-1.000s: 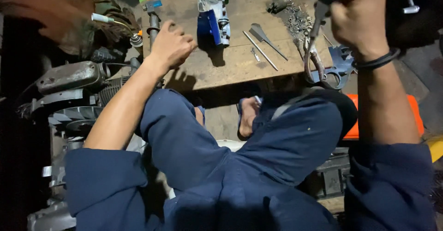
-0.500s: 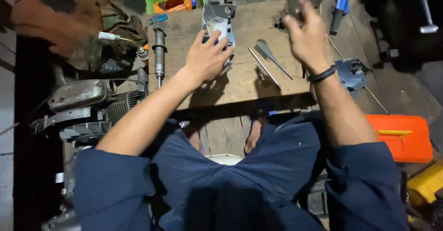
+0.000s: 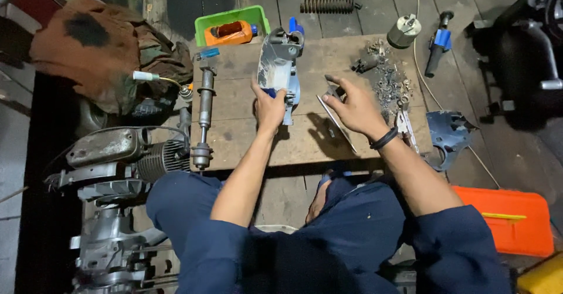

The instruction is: The person sits on the floor and uses a metal file to smooth the edges of a blue metal part. They hold the part with one hand and file it with the other, turning the part to work on different sides.

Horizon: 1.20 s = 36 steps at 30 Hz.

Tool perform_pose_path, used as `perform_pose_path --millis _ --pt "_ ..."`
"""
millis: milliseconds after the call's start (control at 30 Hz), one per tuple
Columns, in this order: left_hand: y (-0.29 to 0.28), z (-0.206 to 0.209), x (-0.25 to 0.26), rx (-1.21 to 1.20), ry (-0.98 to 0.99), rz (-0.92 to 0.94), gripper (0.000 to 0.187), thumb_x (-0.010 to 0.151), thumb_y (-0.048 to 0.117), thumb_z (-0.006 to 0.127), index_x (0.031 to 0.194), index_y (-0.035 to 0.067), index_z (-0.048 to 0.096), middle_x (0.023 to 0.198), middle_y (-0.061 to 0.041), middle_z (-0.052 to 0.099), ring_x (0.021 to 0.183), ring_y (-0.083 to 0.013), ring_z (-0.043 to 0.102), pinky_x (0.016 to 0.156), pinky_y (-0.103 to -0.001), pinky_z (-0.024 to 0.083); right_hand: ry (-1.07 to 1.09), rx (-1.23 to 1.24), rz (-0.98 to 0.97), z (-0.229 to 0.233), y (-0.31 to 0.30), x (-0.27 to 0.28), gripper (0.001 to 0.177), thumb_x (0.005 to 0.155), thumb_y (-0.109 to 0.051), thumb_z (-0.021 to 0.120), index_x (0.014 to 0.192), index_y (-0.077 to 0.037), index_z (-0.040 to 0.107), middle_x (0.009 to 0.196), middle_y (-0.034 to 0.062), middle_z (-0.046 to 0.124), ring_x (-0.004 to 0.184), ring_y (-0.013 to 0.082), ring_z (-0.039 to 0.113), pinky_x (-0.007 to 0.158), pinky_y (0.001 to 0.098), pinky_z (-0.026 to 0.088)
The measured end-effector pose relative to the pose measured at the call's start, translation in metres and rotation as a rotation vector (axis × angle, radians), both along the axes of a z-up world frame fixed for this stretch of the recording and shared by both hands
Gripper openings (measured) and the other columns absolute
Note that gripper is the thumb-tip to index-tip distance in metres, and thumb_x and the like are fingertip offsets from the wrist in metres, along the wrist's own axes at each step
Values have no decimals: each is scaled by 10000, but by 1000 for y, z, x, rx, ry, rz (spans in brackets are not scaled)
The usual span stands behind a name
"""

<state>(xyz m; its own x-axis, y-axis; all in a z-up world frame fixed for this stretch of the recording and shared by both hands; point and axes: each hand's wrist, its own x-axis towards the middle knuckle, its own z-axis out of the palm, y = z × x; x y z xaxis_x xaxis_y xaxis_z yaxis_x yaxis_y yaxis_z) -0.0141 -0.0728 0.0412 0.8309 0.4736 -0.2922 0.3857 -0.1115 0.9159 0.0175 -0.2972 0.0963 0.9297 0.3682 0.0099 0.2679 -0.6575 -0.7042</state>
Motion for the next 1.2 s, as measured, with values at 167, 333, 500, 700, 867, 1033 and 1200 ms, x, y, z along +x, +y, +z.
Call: perform_pose_path --millis 167,333,500,700,867,1033,1200 --pt "3 2 -2 18 117 102 931 892 385 670 1616 134 142 1565 -288 383 1418 -461 432 1135 -580 377 28 61 26 1 -7 -5 399 1063 -383 599 1382 -146 642 948 105 755 828 315 732 736 455 550" --pt "13 -10 -6 -300 -11 334 1017 878 369 684 1641 74 80 1664 -281 160 1522 -434 241 1229 -545 237 -50 17 30 -5 -11 1 389 1025 -328 672 1348 -112 676 974 145 759 875 383 722 726 505 547" --pt "4 -48 -13 -535 -214 485 1044 856 219 743 1635 36 73 1653 -292 111 1539 -384 195 1260 -488 169 -62 -25 11 -2 -7 4 397 1020 -365 679 1344 -136 657 999 134 755 899 396 708 763 555 535" --pt "15 -52 -10 -968 -291 609 456 862 269 785 1176 41 547 1131 -190 701 1004 -324 692 791 -491 593 -24 -59 1 -30 -5 20 419 1015 -348 706 1337 -82 670 1024 151 752 911 413 711 778 545 532" --pt "34 -93 -12 -1311 -168 686 447 852 434 746 1154 113 666 1123 -139 738 988 -333 731 785 -482 613 53 -107 -12 -34 7 24 440 976 -359 711 1378 -183 668 1006 124 748 927 423 699 792 555 514" --pt "32 -71 -18 -1295 -149 706 412 842 455 751 1083 128 681 1036 -98 744 883 -299 726 734 -462 603 78 -96 11 -21 25 19 411 982 -285 709 1365 -138 681 788 133 688 798 427 690 718 518 505" --pt "34 -74 -21 -1208 -98 687 475 819 551 754 1065 154 667 1006 -82 745 855 -297 731 752 -515 605 114 -105 25 -23 30 25 440 975 -284 720 1381 -120 675 963 187 740 862 451 702 748 530 523"
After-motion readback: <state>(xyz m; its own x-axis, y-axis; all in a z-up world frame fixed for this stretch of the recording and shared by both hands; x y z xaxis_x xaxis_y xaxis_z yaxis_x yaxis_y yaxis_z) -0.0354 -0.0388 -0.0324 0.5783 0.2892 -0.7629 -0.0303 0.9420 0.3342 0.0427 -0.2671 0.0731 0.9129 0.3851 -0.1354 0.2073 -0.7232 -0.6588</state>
